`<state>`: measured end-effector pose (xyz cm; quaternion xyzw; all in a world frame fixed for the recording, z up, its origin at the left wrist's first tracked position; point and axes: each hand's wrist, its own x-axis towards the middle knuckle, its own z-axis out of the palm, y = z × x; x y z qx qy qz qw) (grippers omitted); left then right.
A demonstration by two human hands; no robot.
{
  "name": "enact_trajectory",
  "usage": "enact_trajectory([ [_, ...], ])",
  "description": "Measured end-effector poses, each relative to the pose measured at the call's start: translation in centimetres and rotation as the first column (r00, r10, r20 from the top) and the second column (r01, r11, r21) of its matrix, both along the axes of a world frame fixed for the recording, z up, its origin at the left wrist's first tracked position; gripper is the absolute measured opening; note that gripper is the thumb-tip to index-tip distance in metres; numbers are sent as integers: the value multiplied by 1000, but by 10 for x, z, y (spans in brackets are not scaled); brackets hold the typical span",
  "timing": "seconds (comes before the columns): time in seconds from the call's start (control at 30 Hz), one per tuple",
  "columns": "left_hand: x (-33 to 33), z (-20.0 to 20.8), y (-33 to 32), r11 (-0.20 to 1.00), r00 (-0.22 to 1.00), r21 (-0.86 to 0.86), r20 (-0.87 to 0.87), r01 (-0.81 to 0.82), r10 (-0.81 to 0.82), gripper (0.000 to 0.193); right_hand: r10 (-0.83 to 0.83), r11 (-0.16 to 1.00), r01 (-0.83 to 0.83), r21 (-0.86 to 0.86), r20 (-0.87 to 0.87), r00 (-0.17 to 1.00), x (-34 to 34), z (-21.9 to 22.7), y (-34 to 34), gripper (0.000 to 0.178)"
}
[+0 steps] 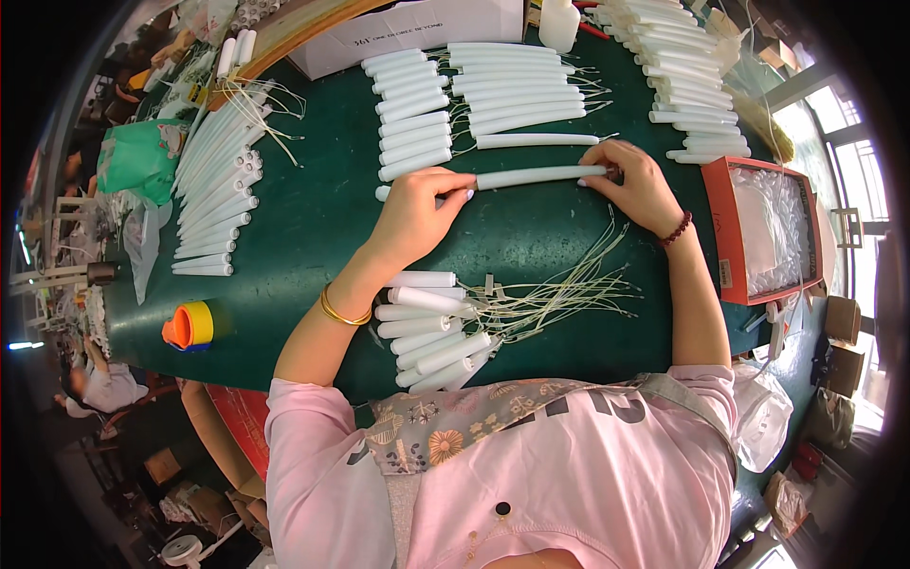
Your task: The recorder is seen assembling small white plastic components by attaching wires and using a hot glue gun at a factory workstation.
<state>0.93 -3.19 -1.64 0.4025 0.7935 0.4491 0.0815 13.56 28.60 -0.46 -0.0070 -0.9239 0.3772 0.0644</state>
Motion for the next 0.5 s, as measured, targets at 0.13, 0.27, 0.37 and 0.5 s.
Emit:
enact_trajectory([
  [0.13,-4,6,0,997,1000,74,19,16,-17,41,97,913,64,404,-367,925,-4,-10,6,24],
  [0.27,-12,29,0,983,864,-181,-497,-7,-85,47,-148,875,246,417,-253,956,-11,-17,-3,24],
  [0.37,-23,23,-9,960,779,-239,-626,-143,-40,35,-138,789,369,491,-443,886,-12,-13,-18,19],
  [0.5,-26,18,-18,971,790,-170,-612,-168,29,24,180,936,-108,334,-192,965,2,10,-25,17],
])
